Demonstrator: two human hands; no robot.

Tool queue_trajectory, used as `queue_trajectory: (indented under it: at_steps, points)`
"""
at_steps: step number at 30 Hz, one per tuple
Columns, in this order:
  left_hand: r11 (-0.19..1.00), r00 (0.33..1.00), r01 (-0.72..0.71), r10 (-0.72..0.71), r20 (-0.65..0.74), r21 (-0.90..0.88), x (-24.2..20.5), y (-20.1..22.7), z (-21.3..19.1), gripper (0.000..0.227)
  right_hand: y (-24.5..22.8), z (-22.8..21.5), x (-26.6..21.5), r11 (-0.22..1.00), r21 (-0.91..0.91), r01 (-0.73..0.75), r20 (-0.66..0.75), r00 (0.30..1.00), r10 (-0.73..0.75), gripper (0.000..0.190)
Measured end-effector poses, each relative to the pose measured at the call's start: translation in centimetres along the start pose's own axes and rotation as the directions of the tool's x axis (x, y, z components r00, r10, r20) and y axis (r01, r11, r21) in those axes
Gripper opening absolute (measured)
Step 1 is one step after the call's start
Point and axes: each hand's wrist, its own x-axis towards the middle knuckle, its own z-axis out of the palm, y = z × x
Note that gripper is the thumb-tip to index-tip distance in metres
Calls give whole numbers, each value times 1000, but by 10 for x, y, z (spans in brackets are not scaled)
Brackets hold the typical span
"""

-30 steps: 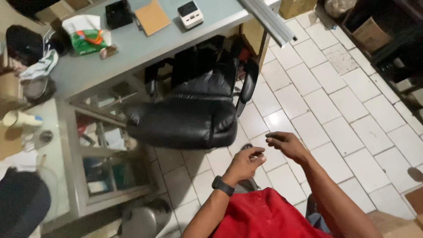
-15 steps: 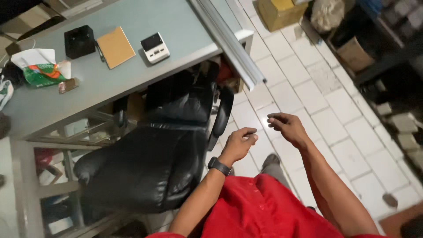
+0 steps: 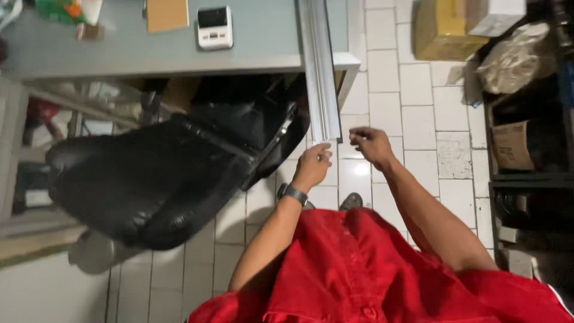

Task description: The person repeatedly picks up long metal profiles from a desk and places them into a vertical storage rack. The person handles the profiles one at a time, moving between the desk and the rack multiple times to organize the materials.

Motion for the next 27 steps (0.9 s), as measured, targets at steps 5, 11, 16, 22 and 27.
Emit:
queue_trajectory:
  at_steps: [5,11,16,22,27]
  points:
    - [995,998,40,-35,-58,94,26,3,14,41,-1,-4,38,997,75,-23,74,997,18,38]
    - [958,990,91,-58,-126,271,49,6,26,40,-3,7,62,985,141,-102,133,988,83,43]
    - [934,981,123,-63,-185,336,57,12,38,40,-7,7,75,950,218,-224,239,956,171,48]
    - [906,958,188,-85,-272,380,65,20,45,35,2,6,91,956,170,-240,334,926,174,51]
    - [896,961,205,-107,-257,393,76,20,40,29,4,-3,93,952,178,-248,311,932,185,41]
